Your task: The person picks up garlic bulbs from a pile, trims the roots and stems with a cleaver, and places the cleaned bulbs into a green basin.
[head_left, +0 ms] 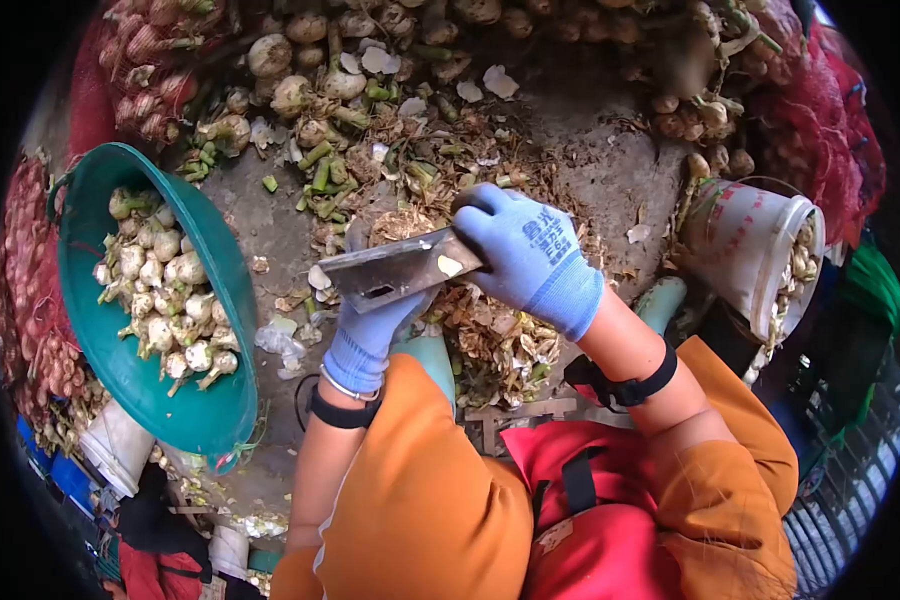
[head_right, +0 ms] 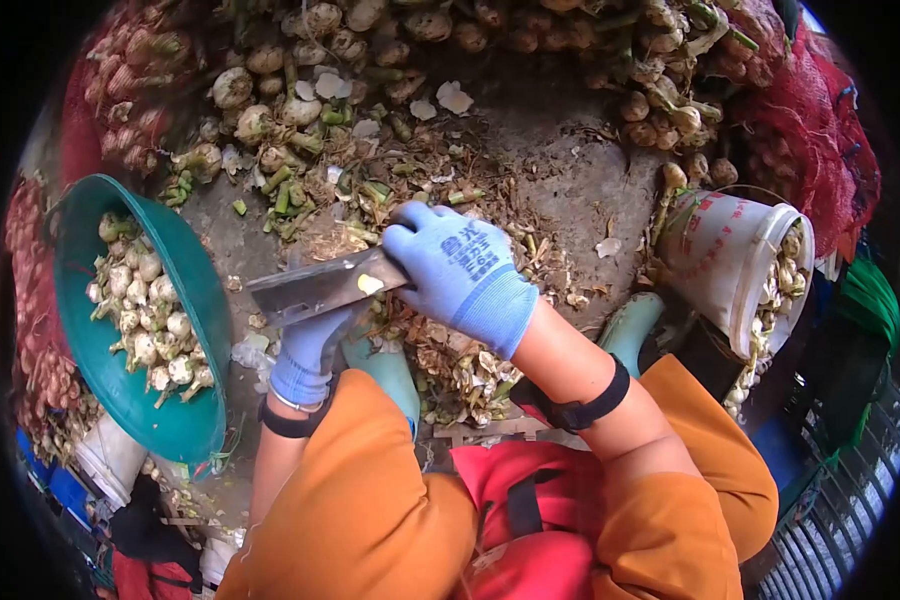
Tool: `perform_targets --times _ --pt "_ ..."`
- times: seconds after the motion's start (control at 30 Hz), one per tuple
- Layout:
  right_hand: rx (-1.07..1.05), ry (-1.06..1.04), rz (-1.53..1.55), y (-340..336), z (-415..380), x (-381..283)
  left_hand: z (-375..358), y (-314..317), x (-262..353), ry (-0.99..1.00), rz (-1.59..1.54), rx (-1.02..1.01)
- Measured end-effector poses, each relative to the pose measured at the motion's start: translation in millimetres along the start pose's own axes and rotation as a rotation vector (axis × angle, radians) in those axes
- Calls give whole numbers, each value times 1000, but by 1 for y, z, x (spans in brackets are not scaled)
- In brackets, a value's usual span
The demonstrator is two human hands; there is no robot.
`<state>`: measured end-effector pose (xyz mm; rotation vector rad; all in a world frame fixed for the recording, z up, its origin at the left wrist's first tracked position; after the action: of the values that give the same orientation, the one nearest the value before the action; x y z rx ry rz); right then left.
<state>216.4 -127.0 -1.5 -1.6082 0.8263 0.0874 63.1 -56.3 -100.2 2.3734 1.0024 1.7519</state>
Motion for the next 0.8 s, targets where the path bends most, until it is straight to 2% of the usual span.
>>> perform_targets --times 0.07,0.13,0.2,0.23,0.3,0.4,0.47,0.53,0.57,0.67,0.73,0.77,0.8 --pt "-57 -47 14 -3 0 -10 -8 11 -17 -114 -665 -157" --pt "-11 -149 94 -7 -2 -21 -3 27 29 -70 -372 -120" --pt "-43 -132 108 -7 -1 -22 -3 35 41 -55 -226 -103" --pt "-59 -115 93 -6 0 -21 0 28 53 128 24 -12" --pt "-75 -100 77 -5 4 -19 -5 33 80 311 275 80" --pt "-111 -94 40 1 7 -12 -16 44 96 121 448 124" --pt "-45 -91 119 9 8 -3 -14 30 83 417 680 12" --pt "-42 -84 123 17 10 2 -18 27 86 568 794 -43" --pt "-28 -69 160 22 11 2 -17 19 73 373 553 -60" --pt "3 -54 197 30 15 3 -15 12 65 161 649 -37" --pt "8 -59 216 30 19 0 -21 3 54 -20 61 133" --pt "12 -11 213 27 23 4 -20 6 58 64 -43 114" --pt "-51 223 152 47 36 39 -19 8 62 151 -147 91"
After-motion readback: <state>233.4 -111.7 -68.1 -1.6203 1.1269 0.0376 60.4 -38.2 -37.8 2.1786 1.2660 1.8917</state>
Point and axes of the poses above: each hand's wrist, its own z-axis towards the middle knuckle, its own y-axis out of the palm, x = y × z, the point moved 7 cm from there along z, towards the middle knuckle, and after that the axes turned 7 degrees about y, right-handed, at the moved point
